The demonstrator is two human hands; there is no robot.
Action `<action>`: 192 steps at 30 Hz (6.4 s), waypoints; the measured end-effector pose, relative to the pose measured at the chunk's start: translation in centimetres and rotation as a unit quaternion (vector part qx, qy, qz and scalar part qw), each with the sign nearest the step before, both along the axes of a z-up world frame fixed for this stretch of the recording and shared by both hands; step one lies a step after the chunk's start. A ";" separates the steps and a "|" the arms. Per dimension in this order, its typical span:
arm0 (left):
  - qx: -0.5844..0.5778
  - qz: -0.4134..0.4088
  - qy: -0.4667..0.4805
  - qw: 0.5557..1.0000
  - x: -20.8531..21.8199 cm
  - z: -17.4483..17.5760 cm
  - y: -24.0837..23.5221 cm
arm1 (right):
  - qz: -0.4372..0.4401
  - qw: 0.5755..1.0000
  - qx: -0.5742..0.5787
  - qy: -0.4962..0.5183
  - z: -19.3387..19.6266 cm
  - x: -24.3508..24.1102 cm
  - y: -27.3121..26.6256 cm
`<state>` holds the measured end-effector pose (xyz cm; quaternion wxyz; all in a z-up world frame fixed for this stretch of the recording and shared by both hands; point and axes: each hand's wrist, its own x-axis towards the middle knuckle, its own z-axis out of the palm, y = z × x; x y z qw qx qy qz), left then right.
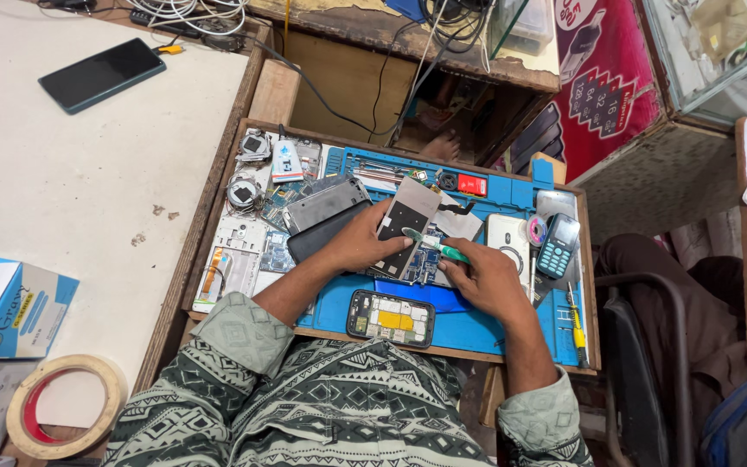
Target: The person uses a toothbrush to scrub and clean a mobile phone motherboard held in their left hand. They repeatedly brush different areas of the circuit board and flip it over to clean the other side.
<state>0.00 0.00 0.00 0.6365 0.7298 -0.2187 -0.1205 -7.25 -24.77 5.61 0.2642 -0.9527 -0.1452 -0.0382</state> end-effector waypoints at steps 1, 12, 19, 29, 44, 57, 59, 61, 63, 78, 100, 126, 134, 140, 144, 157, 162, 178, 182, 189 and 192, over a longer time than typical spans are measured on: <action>-0.002 0.000 -0.002 1.000 0.0 0.0 0.0 | -0.002 1.000 -0.006 -0.001 0.0 0.0 0.1; -0.040 -0.015 -0.034 0.999 1.4 -3.7 -0.5 | -0.011 0.999 -0.030 -0.004 -1.2 0.3 -0.3; -0.083 -0.006 -0.150 0.985 2.8 -6.0 -2.1 | -0.027 0.999 -0.005 -0.021 -2.7 0.0 -0.3; -0.008 -0.007 -0.029 1.000 3.0 -5.5 -2.7 | -0.013 0.999 0.022 -0.042 -3.4 -0.2 -0.1; -0.010 0.013 -0.075 0.997 2.8 -4.9 -2.5 | -0.037 0.998 0.053 0.012 -3.1 -0.2 0.4; -0.015 0.016 -0.128 0.992 3.0 -5.5 -2.4 | -0.039 0.999 0.010 0.006 -2.4 -0.1 1.0; -0.020 0.015 -0.136 0.990 2.9 -5.3 -2.3 | -0.038 0.999 0.009 0.004 -2.2 -0.2 1.1; -0.021 0.005 -0.103 0.994 2.7 -4.9 -2.0 | -0.040 0.999 0.006 0.007 -2.1 -0.2 1.1; -0.015 0.001 -0.080 0.997 2.4 -4.5 -1.8 | -0.046 0.998 0.018 0.024 -2.1 -0.2 1.1; -0.005 0.005 -0.076 0.997 1.5 -3.2 -1.1 | -0.041 0.999 0.016 0.031 -1.0 -0.3 1.8; 0.000 -0.002 -0.041 0.999 0.8 -1.7 -0.4 | -0.021 1.000 0.006 -0.005 -0.8 0.0 1.2; 0.012 -0.005 -0.045 0.999 0.7 -1.3 -0.3 | 0.004 1.000 0.007 -0.009 -0.3 0.1 1.1; 0.004 0.001 -0.059 0.998 0.6 -1.3 -0.2 | -0.009 1.000 0.008 -0.003 -0.1 0.0 1.1; 0.010 -0.003 -0.061 0.998 0.5 -1.1 -0.1 | -0.006 1.000 0.006 -0.006 -0.3 0.1 0.8; 0.010 -0.006 -0.047 0.999 0.5 -1.0 -0.2 | -0.001 1.000 0.008 -0.013 -0.4 0.1 0.7; -0.003 -0.013 -0.028 1.000 0.5 -0.9 -0.2 | 0.004 1.000 0.003 -0.011 -0.5 0.2 0.3; -0.013 -0.017 -0.028 0.999 0.5 -0.9 -0.2 | 0.003 1.000 0.006 -0.012 -0.6 0.2 0.2; -0.029 -0.019 -0.017 0.999 0.4 -0.8 -0.4 | 0.006 1.000 0.010 -0.014 -0.2 0.0 0.4; -0.028 -0.022 0.008 0.999 0.3 -0.4 -0.3 | -0.001 0.997 0.076 -0.033 0.1 0.0 0.3; -0.010 -0.009 0.004 1.000 -0.1 0.5 -0.1 | -0.008 0.992 0.103 -0.068 0.3 0.1 0.1; 0.005 -0.004 -0.010 1.000 -0.2 0.6 -0.1 | -0.007 0.991 0.111 -0.073 0.3 0.1 0.1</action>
